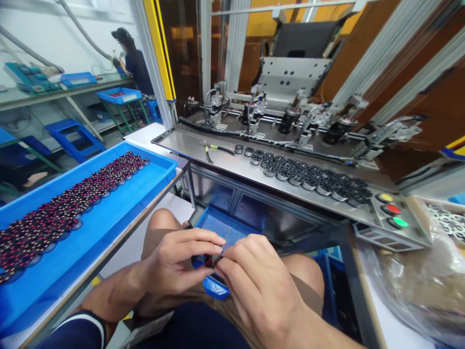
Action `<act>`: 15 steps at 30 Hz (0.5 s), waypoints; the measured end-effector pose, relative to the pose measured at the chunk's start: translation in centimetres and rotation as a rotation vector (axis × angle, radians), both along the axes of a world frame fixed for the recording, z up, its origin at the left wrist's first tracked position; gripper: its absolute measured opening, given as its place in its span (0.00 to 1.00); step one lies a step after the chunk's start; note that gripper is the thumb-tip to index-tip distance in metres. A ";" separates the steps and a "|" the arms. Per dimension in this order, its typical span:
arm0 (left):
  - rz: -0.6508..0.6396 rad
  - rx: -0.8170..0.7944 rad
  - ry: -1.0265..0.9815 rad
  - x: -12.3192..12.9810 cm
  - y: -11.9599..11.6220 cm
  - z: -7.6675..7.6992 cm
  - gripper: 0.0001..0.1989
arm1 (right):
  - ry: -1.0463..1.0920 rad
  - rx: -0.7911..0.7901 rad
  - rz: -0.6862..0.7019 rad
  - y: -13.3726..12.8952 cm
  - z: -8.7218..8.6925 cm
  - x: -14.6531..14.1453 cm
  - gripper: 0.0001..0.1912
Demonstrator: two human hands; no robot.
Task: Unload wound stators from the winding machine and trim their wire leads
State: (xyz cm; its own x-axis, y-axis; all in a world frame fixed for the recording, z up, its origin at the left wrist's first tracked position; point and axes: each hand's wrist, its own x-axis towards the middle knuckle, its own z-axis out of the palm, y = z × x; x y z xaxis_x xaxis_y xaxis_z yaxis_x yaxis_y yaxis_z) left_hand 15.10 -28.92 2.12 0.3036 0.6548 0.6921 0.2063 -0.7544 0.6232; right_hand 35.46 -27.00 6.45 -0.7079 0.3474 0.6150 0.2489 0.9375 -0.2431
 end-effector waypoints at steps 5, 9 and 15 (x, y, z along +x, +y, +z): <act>0.005 -0.125 -0.121 -2.9 -0.5 -0.5 0.16 | -0.129 -0.059 0.158 2.9 0.7 0.4 0.11; 0.200 -0.221 -0.290 -5.2 -0.6 -1.8 0.18 | -0.142 -0.106 -0.082 11.5 1.3 -2.7 0.08; 0.380 -0.183 -0.464 -5.9 0.2 -3.2 0.19 | -0.287 -0.160 -0.522 25.3 -2.2 -13.4 0.33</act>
